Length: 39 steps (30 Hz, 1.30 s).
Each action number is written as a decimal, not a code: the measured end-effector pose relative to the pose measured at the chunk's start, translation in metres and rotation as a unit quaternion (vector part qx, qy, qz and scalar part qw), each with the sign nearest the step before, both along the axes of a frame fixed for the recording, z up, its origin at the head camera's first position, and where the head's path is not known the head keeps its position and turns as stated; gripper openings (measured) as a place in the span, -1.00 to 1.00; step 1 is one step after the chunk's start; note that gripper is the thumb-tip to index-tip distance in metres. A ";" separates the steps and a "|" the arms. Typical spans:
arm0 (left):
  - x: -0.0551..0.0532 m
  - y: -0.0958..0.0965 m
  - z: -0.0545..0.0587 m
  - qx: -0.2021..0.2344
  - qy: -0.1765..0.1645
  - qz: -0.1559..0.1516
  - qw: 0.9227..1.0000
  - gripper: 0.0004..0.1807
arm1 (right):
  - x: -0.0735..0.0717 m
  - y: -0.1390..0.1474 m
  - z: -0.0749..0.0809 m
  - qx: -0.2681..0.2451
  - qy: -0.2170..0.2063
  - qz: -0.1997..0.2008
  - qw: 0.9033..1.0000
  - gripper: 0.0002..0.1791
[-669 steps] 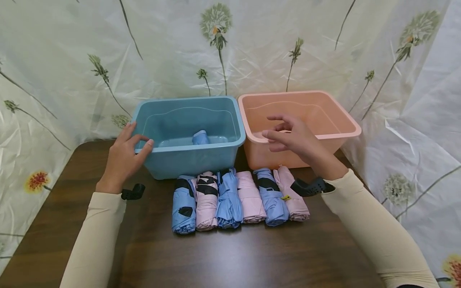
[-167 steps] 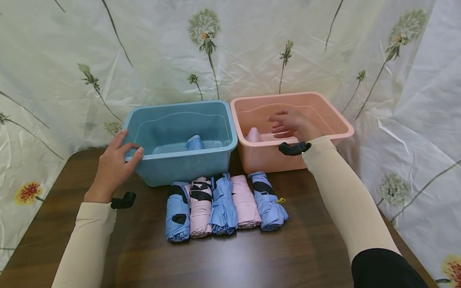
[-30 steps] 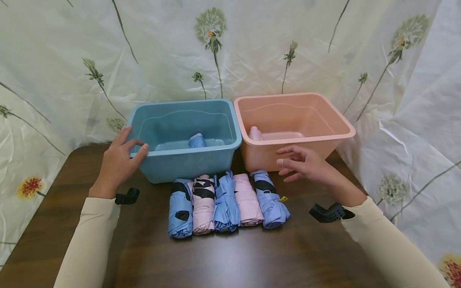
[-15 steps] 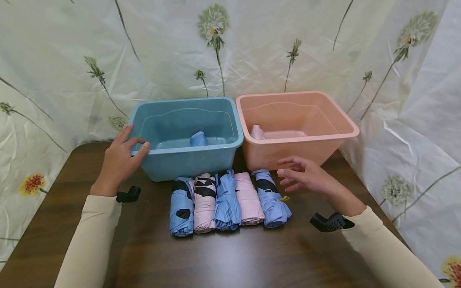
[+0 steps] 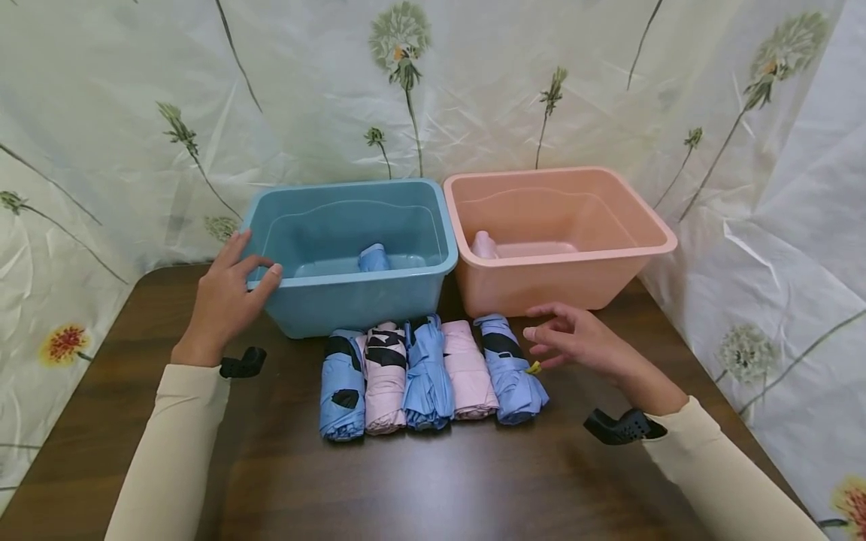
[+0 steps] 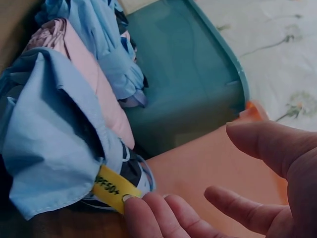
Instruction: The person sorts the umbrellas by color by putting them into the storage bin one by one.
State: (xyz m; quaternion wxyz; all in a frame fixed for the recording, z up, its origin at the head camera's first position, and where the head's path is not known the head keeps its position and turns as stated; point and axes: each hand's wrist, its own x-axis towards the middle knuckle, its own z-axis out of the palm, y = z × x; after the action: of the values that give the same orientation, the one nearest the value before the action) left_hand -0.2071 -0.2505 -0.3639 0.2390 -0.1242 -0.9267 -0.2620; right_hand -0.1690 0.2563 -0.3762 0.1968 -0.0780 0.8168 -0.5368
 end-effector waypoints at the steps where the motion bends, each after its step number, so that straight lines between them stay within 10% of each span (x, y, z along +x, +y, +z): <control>1: 0.000 0.000 0.000 0.000 0.001 0.000 1.000 -0.52 | 0.000 0.000 -0.001 0.001 0.000 0.001 1.000 -0.33; 39: -0.001 -0.001 0.000 0.002 -0.009 0.003 1.000 -0.50 | 0.005 -0.013 -0.026 0.086 -0.008 0.045 0.995 -0.25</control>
State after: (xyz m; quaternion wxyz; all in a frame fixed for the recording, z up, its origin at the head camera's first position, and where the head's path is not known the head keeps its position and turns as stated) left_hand -0.2082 -0.2511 -0.3642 0.2316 -0.1185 -0.9286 -0.2647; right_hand -0.1638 0.2430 -0.4018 0.2333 -0.0927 0.8539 -0.4559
